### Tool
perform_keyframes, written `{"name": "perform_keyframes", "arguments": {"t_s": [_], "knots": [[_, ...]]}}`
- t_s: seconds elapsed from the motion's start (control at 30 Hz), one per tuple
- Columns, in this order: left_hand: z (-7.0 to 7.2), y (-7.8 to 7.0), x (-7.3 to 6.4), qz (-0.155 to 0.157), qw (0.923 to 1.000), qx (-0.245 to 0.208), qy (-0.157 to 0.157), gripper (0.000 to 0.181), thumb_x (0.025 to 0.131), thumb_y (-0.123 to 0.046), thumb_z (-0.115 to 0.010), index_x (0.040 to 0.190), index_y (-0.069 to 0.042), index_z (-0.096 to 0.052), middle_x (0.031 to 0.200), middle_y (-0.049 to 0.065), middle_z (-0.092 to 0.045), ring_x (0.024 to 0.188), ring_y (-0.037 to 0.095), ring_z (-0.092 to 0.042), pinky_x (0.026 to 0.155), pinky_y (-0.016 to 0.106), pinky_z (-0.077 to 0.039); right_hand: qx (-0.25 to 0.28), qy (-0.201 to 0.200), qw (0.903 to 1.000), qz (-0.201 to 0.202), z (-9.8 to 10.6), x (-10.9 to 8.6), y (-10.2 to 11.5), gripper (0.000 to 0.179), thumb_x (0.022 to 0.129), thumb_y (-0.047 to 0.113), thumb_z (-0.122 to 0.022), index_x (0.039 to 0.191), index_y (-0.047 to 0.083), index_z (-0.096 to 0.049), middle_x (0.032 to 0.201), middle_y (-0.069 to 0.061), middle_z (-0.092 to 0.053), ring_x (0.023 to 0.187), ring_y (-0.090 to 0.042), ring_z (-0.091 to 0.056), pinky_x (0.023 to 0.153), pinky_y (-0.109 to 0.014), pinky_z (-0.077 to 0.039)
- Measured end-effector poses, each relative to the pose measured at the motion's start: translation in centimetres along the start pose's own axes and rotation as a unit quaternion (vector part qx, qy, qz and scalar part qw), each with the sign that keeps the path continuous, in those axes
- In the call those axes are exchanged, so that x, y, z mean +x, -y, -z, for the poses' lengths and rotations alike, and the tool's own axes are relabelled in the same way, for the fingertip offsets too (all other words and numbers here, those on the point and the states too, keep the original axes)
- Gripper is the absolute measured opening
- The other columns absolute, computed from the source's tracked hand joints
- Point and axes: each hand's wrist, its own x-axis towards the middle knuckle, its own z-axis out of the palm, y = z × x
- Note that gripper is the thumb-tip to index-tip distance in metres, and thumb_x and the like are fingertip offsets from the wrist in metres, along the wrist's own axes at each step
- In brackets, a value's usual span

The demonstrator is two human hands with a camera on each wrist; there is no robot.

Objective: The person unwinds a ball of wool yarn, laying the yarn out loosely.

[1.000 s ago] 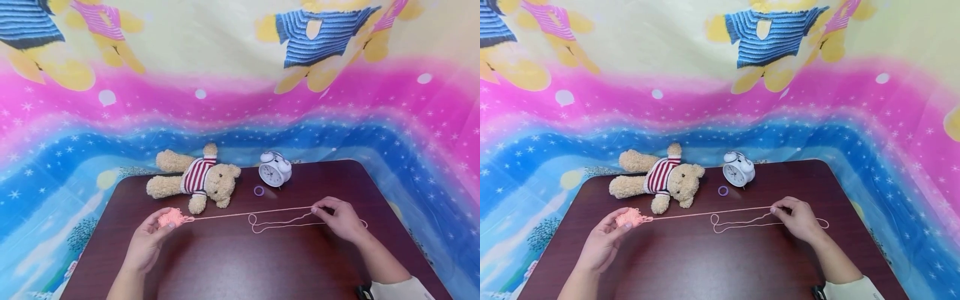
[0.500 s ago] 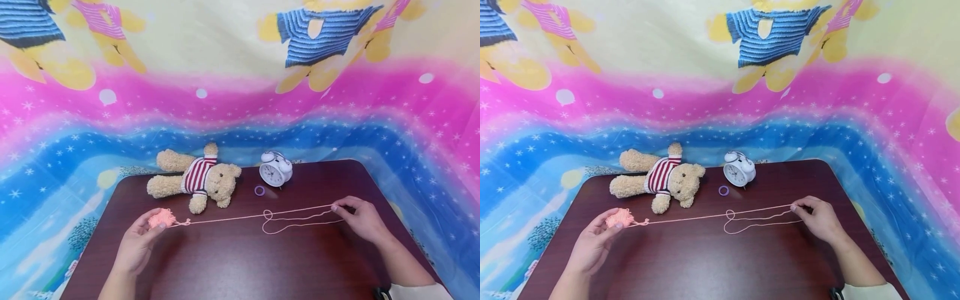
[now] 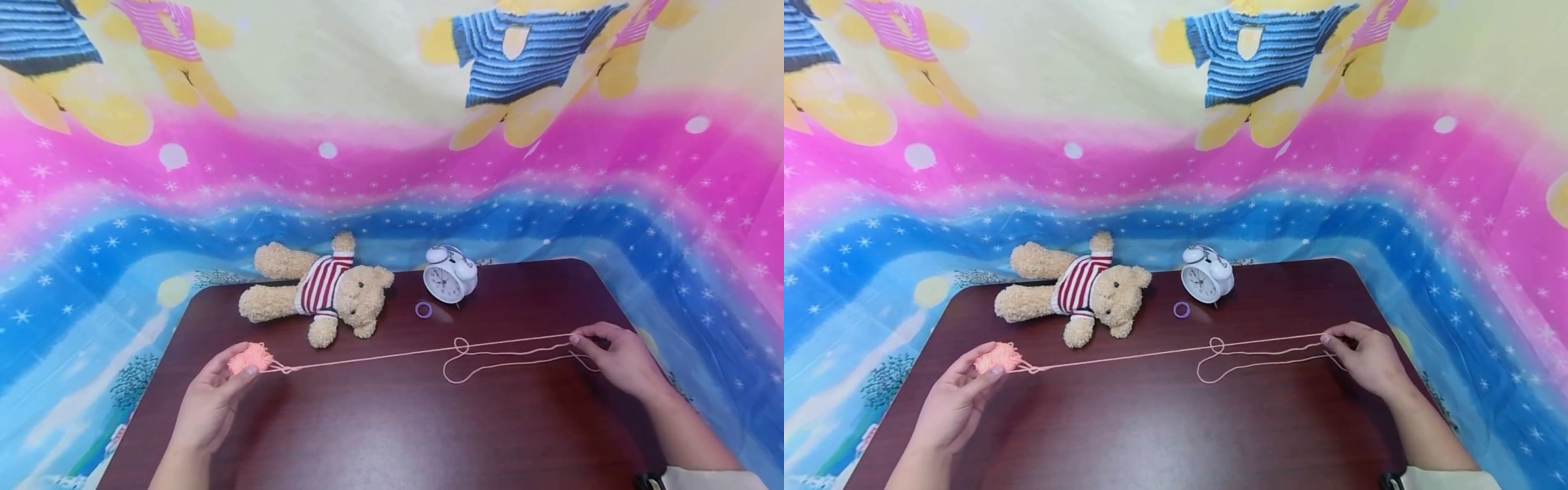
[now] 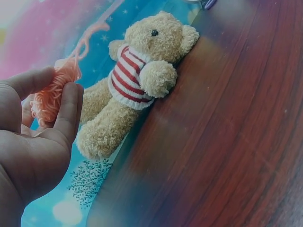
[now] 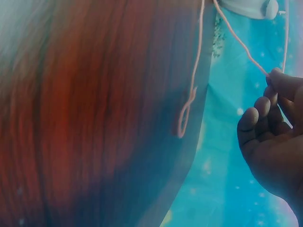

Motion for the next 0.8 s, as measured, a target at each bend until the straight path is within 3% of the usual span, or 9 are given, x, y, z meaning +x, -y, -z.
{"name": "perform_keyframes", "arguments": {"t_s": [0.23,0.43,0.53,0.63,0.73,0.8], "knots": [[0.8,0.1,0.0,-0.003,0.9999,-0.012,0.005,0.045,0.099,0.01,-0.06,0.142,-0.003,-0.058,0.108,0.001,-0.067,0.099,0.01,-0.071,0.095,0.027,-0.057,-0.011,-0.034,0.9994,0.002,0.2,-0.2,-1.9,0.014,0.095,0.025,-0.078,0.104,0.016,-0.08,0.099,-0.005,-0.077,0.088,0.014,-0.053,0.07,-0.016,-0.045],[1.3,0.2,0.0,-0.008,0.9999,-0.014,0.003,0.045,0.1,0.01,-0.06,0.142,-0.003,-0.058,0.106,0.0,-0.07,0.098,0.011,-0.073,0.094,0.026,-0.058,-0.009,-0.036,0.9992,-0.016,0.5,-0.3,-2.9,0.017,0.095,0.027,-0.077,0.103,0.012,-0.08,0.101,-0.01,-0.077,0.094,0.019,-0.045,0.075,-0.02,-0.044],[1.5,0.2,0.0,-0.012,0.9998,-0.015,0.008,0.045,0.1,0.01,-0.058,0.144,0.0,-0.056,0.114,0.0,-0.072,0.102,0.011,-0.072,0.095,0.027,-0.057,-0.014,-0.03,0.999,-0.03,0.8,-0.3,-3.4,0.02,0.096,0.028,-0.076,0.104,0.011,-0.08,0.104,-0.014,-0.077,0.098,0.008,-0.053,0.074,-0.022,-0.044],[1.7,0.2,-0.1,-0.009,0.9998,-0.015,0.011,0.043,0.101,0.01,-0.058,0.143,-0.002,-0.058,0.117,0.0,-0.072,0.103,0.011,-0.072,0.095,0.027,-0.057,-0.02,-0.019,0.9986,-0.046,1.2,-0.3,-3.8,0.024,0.098,0.03,-0.074,0.107,0.009,-0.079,0.109,-0.018,-0.076,0.103,-0.02,-0.065,0.072,-0.023,-0.044],[2.0,0.2,-0.2,-0.005,0.9998,-0.013,0.013,0.042,0.101,0.009,-0.057,0.139,-0.008,-0.063,0.112,0.001,-0.071,0.101,0.011,-0.072,0.094,0.027,-0.058,-0.019,-0.009,0.9982,-0.056,1.5,-0.2,-4.1,0.028,0.099,0.032,-0.071,0.11,0.006,-0.078,0.113,-0.023,-0.074,0.108,-0.044,-0.064,0.071,-0.024,-0.044],[2.2,0.3,-0.3,-0.008,0.9996,-0.016,0.019,0.041,0.102,0.01,-0.056,0.137,-0.009,-0.064,0.11,0.002,-0.071,0.1,0.011,-0.072,0.094,0.028,-0.058,-0.02,-0.009,0.9981,-0.058,1.7,-0.2,-4.3,0.028,0.099,0.032,-0.071,0.11,0.007,-0.078,0.112,-0.023,-0.074,0.103,-0.028,-0.067,0.069,-0.023,-0.044]]}}
